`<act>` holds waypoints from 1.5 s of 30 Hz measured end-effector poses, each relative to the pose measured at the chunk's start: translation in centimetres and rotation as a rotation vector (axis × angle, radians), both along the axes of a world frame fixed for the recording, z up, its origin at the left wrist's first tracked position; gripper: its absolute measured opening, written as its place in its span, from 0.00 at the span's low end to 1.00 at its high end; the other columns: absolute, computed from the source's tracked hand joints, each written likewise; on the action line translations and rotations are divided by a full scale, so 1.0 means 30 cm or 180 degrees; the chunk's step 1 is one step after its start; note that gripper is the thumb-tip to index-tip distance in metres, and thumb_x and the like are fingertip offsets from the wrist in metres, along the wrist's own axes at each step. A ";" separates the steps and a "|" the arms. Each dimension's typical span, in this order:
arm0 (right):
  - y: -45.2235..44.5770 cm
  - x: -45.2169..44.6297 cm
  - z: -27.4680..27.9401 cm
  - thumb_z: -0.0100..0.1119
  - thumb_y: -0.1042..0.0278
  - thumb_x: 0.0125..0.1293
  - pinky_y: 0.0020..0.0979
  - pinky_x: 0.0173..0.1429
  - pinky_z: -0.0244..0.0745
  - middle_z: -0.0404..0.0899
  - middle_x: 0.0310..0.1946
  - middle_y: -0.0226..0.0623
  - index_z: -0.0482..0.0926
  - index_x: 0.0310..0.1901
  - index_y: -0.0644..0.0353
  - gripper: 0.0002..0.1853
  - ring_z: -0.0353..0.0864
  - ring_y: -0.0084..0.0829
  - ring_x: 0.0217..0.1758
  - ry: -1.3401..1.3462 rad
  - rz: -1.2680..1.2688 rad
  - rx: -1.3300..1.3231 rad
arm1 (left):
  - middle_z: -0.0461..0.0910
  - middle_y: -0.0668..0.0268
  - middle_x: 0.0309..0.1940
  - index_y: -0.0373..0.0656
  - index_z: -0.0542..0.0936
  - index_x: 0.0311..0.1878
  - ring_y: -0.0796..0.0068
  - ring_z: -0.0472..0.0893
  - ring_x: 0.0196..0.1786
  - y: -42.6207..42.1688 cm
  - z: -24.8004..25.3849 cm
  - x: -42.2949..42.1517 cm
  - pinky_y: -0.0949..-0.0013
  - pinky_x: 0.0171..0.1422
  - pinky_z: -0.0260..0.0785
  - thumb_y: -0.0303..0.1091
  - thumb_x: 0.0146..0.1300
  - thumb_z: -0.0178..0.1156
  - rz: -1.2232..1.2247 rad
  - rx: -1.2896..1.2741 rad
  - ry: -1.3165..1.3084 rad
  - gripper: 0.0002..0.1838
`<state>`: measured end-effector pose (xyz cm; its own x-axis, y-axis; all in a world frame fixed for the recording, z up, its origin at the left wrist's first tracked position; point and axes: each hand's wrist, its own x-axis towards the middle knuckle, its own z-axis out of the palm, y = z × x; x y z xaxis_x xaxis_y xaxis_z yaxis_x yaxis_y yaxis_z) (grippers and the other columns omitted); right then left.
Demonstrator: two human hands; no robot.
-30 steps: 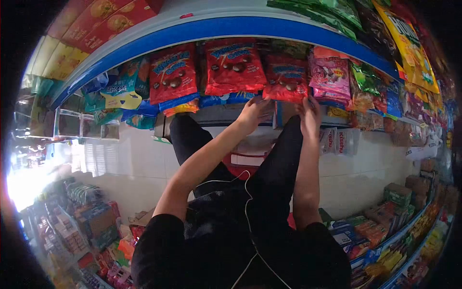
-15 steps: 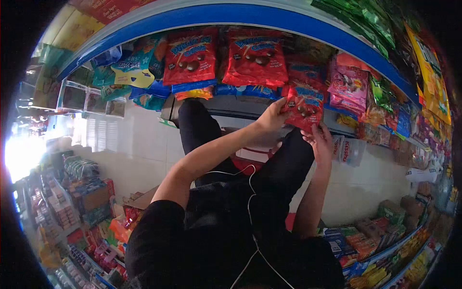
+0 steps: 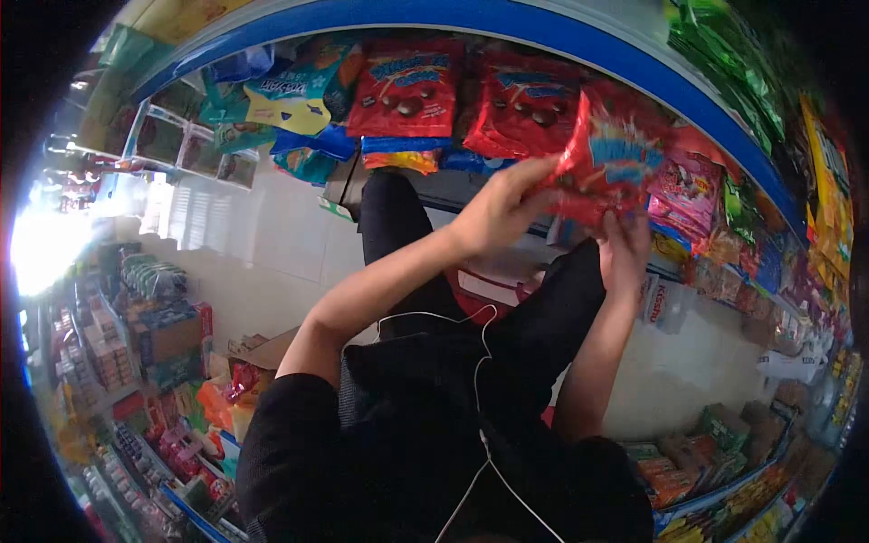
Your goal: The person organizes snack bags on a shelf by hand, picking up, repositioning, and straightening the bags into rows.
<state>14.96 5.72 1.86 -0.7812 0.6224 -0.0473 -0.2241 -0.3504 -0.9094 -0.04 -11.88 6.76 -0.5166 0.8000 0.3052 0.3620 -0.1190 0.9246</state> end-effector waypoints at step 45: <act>0.155 -0.069 -0.372 0.62 0.52 0.70 0.28 0.43 0.76 0.83 0.42 0.35 0.76 0.48 0.58 0.17 0.85 0.28 0.39 -0.1020 -0.0839 -0.0861 | 0.81 0.58 0.55 0.36 0.73 0.65 0.66 0.81 0.56 -0.017 -0.313 0.028 0.64 0.57 0.75 0.36 0.70 0.62 -0.0797 -0.1135 -0.1003 0.24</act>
<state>12.88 10.36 -9.32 -0.5185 0.7292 -0.4465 -0.0610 -0.5524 -0.8314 0.80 -12.39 -2.63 -0.3193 0.9362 -0.1471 0.0612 0.1753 0.9826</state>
